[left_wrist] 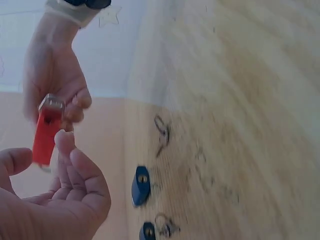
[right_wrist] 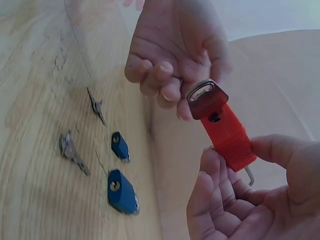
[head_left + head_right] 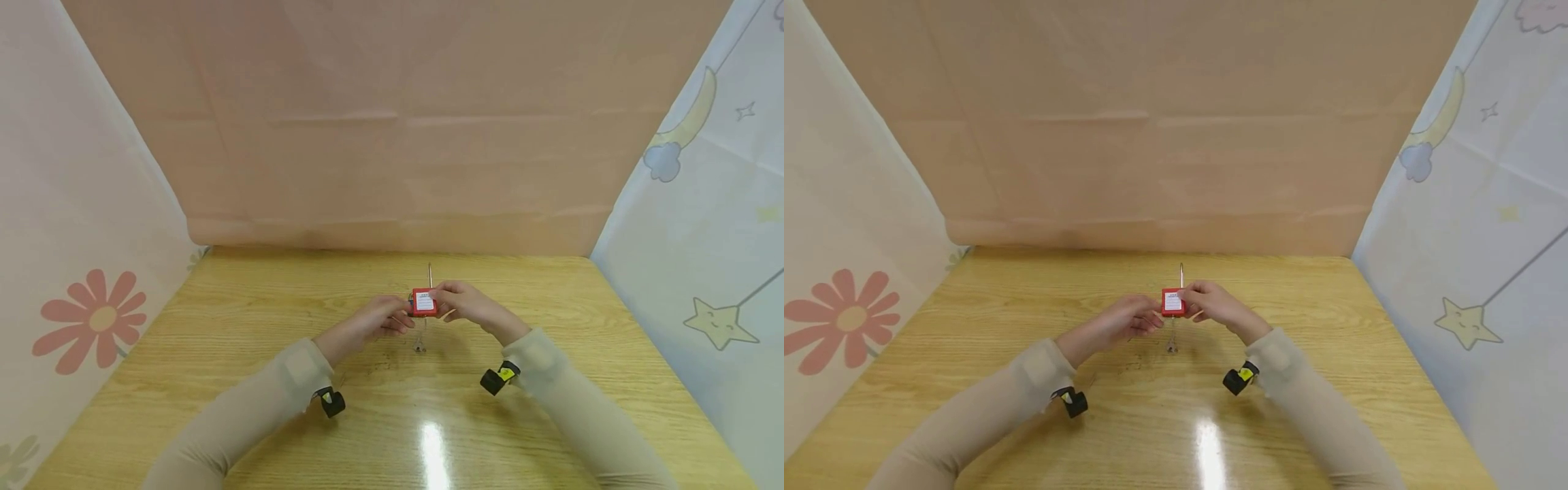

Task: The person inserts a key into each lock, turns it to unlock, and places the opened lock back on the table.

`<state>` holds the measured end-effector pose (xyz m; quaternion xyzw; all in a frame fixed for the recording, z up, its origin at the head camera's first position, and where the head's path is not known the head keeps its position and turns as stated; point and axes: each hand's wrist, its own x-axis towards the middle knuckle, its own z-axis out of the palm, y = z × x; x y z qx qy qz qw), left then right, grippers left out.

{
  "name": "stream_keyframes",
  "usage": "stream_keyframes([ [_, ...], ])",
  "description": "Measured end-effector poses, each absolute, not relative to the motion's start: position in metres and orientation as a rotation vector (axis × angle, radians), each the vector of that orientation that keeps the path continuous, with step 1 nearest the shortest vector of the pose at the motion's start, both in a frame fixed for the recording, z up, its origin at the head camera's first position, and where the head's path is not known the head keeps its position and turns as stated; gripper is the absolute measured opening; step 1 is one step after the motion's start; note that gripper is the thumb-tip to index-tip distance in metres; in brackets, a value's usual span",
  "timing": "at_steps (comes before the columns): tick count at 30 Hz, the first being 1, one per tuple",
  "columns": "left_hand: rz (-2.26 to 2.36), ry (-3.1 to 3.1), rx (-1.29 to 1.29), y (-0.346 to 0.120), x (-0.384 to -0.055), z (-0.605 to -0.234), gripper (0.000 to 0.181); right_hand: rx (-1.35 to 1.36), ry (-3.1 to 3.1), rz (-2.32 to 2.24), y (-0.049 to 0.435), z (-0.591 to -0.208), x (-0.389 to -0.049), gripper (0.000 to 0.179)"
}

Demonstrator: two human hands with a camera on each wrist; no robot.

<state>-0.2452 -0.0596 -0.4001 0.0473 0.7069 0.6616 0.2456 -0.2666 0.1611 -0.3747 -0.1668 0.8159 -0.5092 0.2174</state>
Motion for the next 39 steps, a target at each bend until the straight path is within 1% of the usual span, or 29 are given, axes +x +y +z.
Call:
stream_keyframes([
  [4,1.71,2.072,0.099,-0.074,-0.255,-0.401,0.04,-0.423,2.303,-1.39,0.173,-0.375,-0.27,0.042],
  [6,1.682,2.123,0.076,-0.082,-0.26,-0.401,0.038,-0.407,2.327,-1.374,0.18,-0.376,-0.272,0.043],
  [13,1.544,2.222,0.123,-0.105,-0.274,-0.402,0.036,-0.349,2.356,-1.347,0.202,-0.382,-0.28,0.045],
  [19,1.496,2.283,0.095,-0.118,-0.279,-0.405,0.036,-0.285,2.366,-1.309,0.213,-0.392,-0.287,0.045],
  [27,1.478,2.274,0.109,-0.122,-0.278,-0.405,0.036,-0.228,2.336,-1.248,0.213,-0.407,-0.296,0.039],
  [39,1.46,2.264,0.131,-0.113,-0.275,-0.403,0.035,-0.199,2.334,-1.136,0.201,-0.419,-0.307,0.025],
])
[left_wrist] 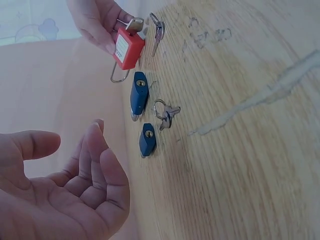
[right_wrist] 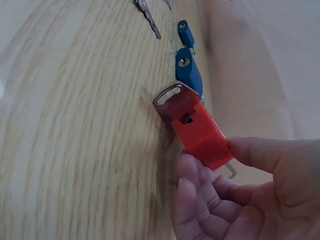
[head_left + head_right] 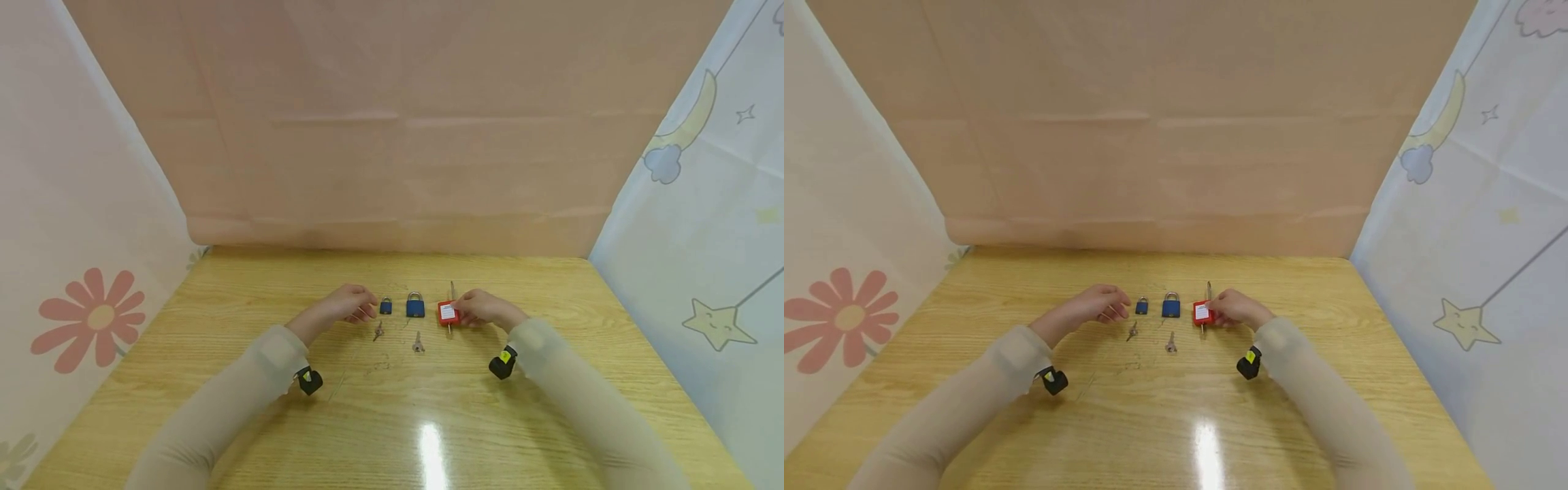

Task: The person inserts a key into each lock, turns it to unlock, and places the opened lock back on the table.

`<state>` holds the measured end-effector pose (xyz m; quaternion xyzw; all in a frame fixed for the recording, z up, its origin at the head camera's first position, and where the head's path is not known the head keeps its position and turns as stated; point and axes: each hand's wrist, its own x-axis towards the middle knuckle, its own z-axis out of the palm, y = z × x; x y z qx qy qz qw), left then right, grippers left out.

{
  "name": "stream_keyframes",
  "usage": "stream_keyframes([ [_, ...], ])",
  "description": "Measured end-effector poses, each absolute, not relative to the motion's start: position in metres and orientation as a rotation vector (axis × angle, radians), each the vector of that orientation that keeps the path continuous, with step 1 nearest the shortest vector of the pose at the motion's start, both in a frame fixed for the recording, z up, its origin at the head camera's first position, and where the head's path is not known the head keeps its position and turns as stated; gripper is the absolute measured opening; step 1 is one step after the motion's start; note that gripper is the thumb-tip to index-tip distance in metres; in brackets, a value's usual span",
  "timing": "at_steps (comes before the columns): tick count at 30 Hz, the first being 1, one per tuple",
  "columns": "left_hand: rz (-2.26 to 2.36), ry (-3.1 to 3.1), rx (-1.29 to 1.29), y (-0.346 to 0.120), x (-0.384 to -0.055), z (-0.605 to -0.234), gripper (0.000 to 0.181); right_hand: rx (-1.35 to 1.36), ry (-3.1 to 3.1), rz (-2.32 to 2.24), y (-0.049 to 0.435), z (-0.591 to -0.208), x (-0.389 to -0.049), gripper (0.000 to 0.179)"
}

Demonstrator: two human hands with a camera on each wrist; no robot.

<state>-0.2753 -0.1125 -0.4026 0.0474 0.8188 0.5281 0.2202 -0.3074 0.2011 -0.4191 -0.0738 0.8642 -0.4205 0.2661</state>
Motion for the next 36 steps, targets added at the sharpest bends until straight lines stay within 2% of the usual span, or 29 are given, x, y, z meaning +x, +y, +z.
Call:
stream_keyframes([
  [13,1.443,2.261,0.14,-0.11,-0.273,-0.402,0.034,-0.219,2.353,-1.016,0.195,-0.416,-0.309,0.028],
  [21,1.44,2.266,0.145,-0.109,-0.272,-0.402,0.034,-0.167,2.356,-1.034,0.192,-0.417,-0.309,0.019],
  [28,1.435,2.267,0.154,-0.109,-0.272,-0.404,0.035,-0.117,2.362,-1.032,0.189,-0.413,-0.304,0.018],
  [31,1.431,2.264,0.154,-0.109,-0.272,-0.404,0.035,-0.073,2.368,-1.009,0.186,-0.411,-0.302,0.022],
  [36,1.428,2.257,0.151,-0.108,-0.271,-0.405,0.035,-0.067,2.477,-0.863,0.179,-0.41,-0.298,0.042],
])
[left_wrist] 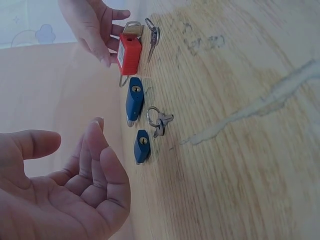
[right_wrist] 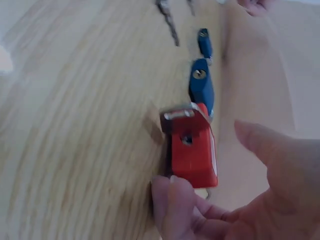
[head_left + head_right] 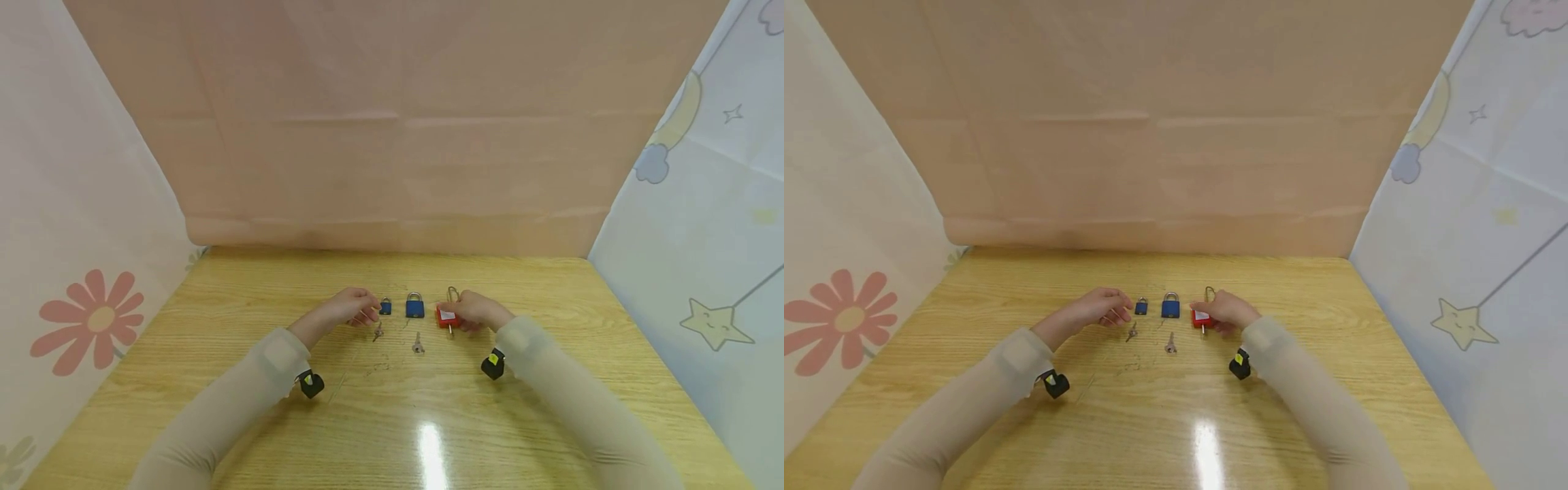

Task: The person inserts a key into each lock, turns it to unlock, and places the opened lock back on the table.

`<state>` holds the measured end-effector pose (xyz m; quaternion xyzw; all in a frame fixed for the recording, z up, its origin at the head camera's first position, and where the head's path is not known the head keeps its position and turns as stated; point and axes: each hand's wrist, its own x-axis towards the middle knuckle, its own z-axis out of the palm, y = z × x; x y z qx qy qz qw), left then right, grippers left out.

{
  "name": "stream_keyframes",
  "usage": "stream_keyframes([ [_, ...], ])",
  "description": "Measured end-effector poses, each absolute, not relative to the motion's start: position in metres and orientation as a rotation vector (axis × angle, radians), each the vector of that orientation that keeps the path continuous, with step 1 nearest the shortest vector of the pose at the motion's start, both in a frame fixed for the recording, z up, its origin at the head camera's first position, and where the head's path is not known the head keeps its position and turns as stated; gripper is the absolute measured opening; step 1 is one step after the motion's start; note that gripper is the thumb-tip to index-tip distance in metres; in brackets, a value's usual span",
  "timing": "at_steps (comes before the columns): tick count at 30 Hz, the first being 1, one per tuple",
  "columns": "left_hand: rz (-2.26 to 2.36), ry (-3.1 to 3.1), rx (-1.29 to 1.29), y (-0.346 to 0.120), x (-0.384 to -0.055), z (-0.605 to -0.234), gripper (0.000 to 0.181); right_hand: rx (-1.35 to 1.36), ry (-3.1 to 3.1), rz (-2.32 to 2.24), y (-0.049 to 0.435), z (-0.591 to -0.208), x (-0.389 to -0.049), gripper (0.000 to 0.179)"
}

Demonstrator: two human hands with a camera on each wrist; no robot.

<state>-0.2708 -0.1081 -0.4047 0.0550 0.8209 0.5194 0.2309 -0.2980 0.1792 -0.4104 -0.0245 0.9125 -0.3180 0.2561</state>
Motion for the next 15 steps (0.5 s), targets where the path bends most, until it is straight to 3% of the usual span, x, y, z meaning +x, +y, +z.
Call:
stream_keyframes([
  [9,1.427,2.251,0.148,-0.106,-0.272,-0.405,0.034,-0.048,2.638,-0.686,0.164,-0.42,-0.295,0.047],
  [15,1.422,2.252,0.154,-0.106,-0.272,-0.405,0.035,-0.023,2.656,-0.696,0.158,-0.421,-0.293,0.065],
])
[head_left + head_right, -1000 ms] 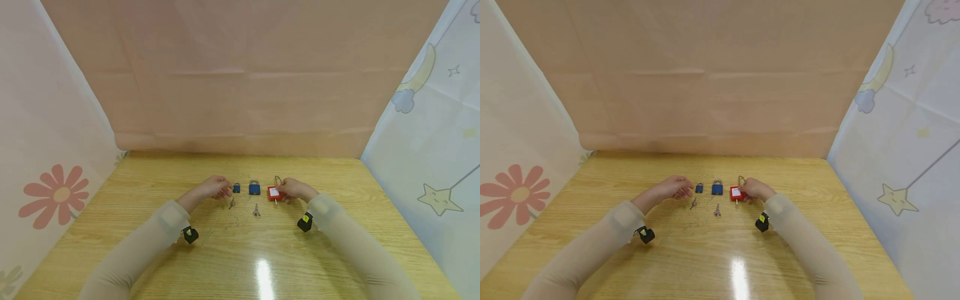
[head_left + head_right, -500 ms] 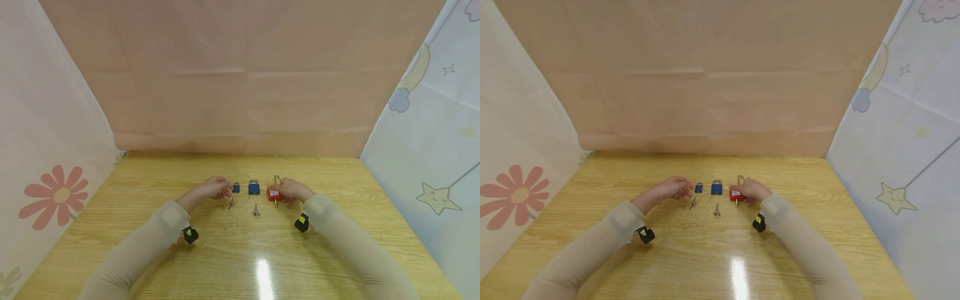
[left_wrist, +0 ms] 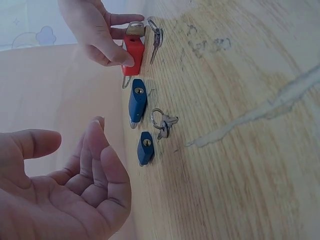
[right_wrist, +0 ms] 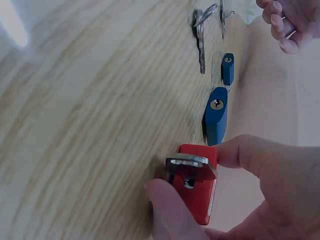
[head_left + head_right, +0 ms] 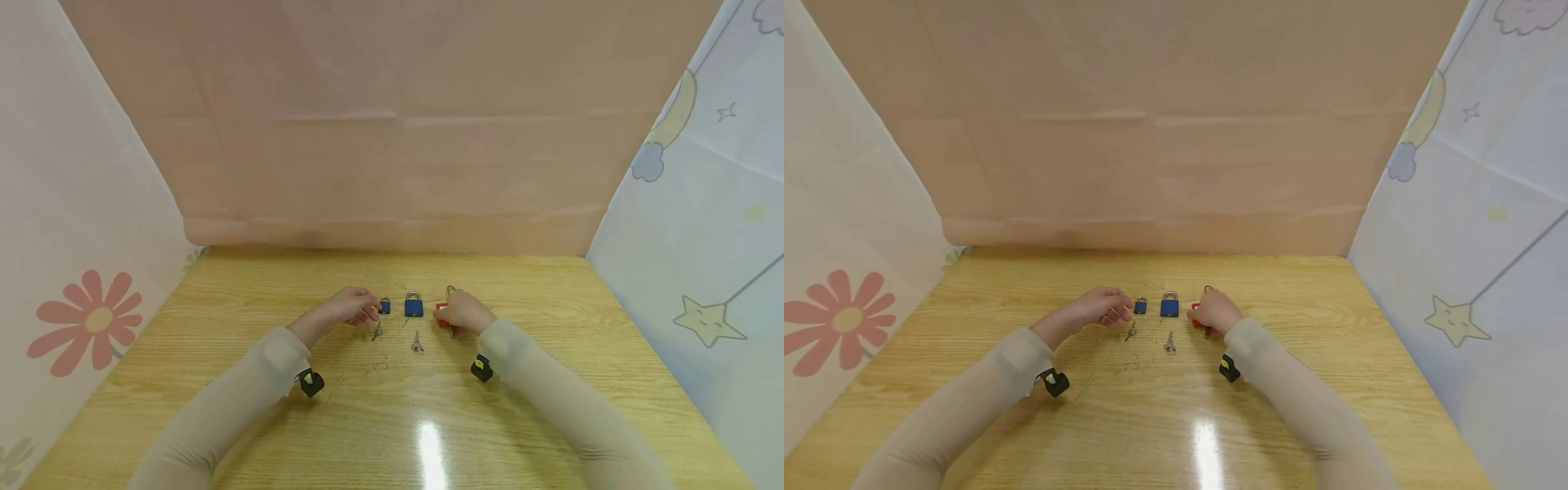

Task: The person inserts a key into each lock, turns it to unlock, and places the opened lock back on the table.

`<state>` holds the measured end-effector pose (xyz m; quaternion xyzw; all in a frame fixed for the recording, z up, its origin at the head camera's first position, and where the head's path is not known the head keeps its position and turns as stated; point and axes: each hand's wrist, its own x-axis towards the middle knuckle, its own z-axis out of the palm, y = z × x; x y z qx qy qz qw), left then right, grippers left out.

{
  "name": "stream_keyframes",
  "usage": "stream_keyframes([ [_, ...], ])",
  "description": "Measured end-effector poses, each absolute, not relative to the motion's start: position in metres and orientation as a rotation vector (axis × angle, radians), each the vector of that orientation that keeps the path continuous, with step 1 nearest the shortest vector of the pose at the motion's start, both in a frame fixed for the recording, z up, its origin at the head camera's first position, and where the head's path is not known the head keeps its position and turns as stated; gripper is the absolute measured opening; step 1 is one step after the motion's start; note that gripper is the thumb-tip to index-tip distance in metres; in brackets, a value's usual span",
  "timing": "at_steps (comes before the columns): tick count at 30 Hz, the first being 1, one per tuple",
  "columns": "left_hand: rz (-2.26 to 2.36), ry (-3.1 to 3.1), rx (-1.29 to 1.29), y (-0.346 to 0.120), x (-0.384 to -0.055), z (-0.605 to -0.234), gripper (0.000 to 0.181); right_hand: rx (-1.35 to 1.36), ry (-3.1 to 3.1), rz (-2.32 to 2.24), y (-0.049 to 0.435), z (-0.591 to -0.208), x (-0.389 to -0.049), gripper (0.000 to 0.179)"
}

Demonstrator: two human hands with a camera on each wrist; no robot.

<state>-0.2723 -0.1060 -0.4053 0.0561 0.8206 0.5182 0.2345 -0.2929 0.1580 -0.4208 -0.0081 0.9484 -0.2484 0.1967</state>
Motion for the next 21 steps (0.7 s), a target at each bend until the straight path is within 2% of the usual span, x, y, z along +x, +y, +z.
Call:
stream_keyframes([
  [1,1.42,2.253,0.155,-0.106,-0.272,-0.405,0.035,-0.021,2.662,-0.679,0.157,-0.421,-0.294,0.07],
  [11,1.421,2.242,0.153,-0.103,-0.272,-0.403,0.035,-0.014,2.64,-0.678,0.156,-0.425,-0.301,0.079],
  [18,1.432,2.236,0.153,-0.104,-0.273,-0.404,0.034,-0.062,2.658,-0.652,0.16,-0.423,-0.301,0.068],
  [21,1.426,2.238,0.154,-0.103,-0.273,-0.404,0.034,-0.119,2.673,-0.549,0.163,-0.415,-0.299,0.057],
])
